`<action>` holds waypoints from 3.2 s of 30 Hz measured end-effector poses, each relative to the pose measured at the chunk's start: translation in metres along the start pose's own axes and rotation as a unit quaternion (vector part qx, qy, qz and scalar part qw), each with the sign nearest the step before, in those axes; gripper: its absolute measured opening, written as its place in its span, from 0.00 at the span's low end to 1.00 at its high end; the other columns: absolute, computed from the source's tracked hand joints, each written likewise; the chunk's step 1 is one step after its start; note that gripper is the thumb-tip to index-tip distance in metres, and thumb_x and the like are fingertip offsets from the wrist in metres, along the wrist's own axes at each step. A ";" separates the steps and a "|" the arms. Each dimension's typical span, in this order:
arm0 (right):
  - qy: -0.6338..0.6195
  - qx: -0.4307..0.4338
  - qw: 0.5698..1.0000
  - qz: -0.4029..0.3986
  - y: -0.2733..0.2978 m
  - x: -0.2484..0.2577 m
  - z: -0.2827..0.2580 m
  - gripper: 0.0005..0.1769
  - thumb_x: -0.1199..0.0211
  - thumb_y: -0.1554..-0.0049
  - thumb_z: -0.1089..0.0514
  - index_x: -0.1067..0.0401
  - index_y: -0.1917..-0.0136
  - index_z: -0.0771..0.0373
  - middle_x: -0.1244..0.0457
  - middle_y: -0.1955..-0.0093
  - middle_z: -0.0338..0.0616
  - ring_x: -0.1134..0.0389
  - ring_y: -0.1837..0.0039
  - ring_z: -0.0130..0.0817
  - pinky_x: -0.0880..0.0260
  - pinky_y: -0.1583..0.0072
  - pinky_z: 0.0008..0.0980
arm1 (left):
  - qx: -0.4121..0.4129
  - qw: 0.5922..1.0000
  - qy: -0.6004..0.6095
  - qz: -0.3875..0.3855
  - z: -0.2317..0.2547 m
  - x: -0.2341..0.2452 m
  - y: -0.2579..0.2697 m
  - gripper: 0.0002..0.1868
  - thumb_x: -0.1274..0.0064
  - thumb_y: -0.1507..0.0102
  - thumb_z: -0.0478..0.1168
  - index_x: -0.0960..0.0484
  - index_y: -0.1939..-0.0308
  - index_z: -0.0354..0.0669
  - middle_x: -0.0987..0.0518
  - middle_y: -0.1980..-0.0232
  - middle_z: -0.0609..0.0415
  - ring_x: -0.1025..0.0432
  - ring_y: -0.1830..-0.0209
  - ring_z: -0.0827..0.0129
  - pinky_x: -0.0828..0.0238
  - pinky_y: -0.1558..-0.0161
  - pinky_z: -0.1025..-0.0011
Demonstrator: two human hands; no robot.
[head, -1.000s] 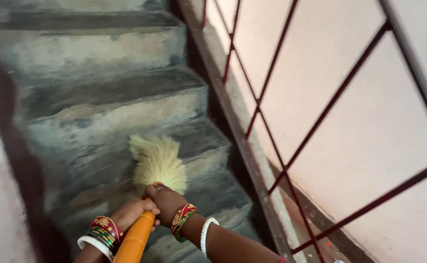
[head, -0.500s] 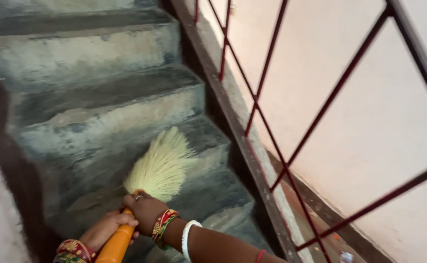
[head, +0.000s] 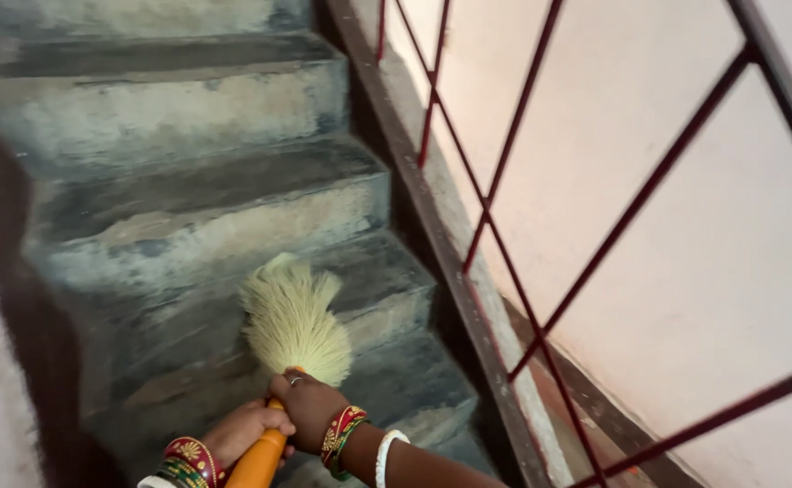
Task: The person sweeps concrete stairs with a handheld brush-like broom, moving the broom across the surface of each step.
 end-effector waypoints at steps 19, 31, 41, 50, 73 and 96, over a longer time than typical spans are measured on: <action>-0.013 -0.009 1.000 -0.006 -0.026 -0.037 -0.016 0.30 0.30 0.51 0.54 0.34 0.37 0.60 0.37 0.33 0.65 0.40 0.26 0.60 0.32 0.34 0.50 | -0.020 0.999 0.027 0.012 -0.003 0.037 0.033 0.20 0.42 0.42 0.37 0.25 0.48 0.33 0.20 0.62 0.43 0.22 0.71 0.59 0.21 0.68 0.62; 0.010 0.149 0.989 -0.019 -0.059 -0.094 -0.078 0.25 0.30 0.52 0.54 0.29 0.41 0.56 0.34 0.40 0.53 0.35 0.30 0.54 0.31 0.31 0.44 | 0.010 0.995 0.044 0.089 -0.036 0.100 0.089 0.20 0.42 0.42 0.37 0.24 0.50 0.28 0.20 0.65 0.42 0.22 0.70 0.58 0.22 0.67 0.62; -0.012 -0.055 0.998 -0.028 -0.015 -0.004 0.014 0.27 0.30 0.52 0.52 0.31 0.40 0.55 0.36 0.38 0.54 0.37 0.29 0.53 0.31 0.37 0.47 | 0.056 0.998 0.028 0.017 0.002 0.007 0.001 0.20 0.44 0.40 0.43 0.24 0.49 0.32 0.20 0.69 0.41 0.24 0.75 0.58 0.23 0.70 0.63; -0.046 -0.107 0.993 -0.027 0.015 0.005 0.029 0.30 0.31 0.54 0.59 0.32 0.38 0.54 0.40 0.35 0.53 0.34 0.36 0.55 0.31 0.38 0.48 | 0.059 0.990 0.125 -0.012 -0.016 -0.021 -0.018 0.18 0.47 0.39 0.38 0.25 0.48 0.33 0.18 0.63 0.43 0.23 0.69 0.61 0.22 0.65 0.66; -0.024 -0.072 0.997 0.005 0.010 -0.006 -0.040 0.24 0.32 0.51 0.58 0.34 0.42 0.55 0.39 0.36 0.52 0.33 0.37 0.54 0.29 0.41 0.48 | -0.002 0.994 0.110 -0.025 -0.009 -0.007 0.045 0.18 0.46 0.42 0.33 0.27 0.49 0.31 0.20 0.62 0.42 0.22 0.70 0.58 0.20 0.68 0.63; -0.043 -0.050 0.998 0.014 -0.034 -0.017 -0.042 0.26 0.32 0.51 0.56 0.35 0.40 0.56 0.38 0.38 0.53 0.32 0.37 0.54 0.29 0.41 0.47 | -0.001 0.998 0.046 0.031 0.020 0.039 0.051 0.18 0.44 0.42 0.35 0.25 0.50 0.29 0.20 0.62 0.42 0.22 0.70 0.59 0.21 0.68 0.64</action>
Point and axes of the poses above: each hand's wrist, its own y-axis away from the middle knuckle, its own x-axis out of the back of the hand, z = x × y, the point moved 8 cm from there along -y, towards the middle knuckle
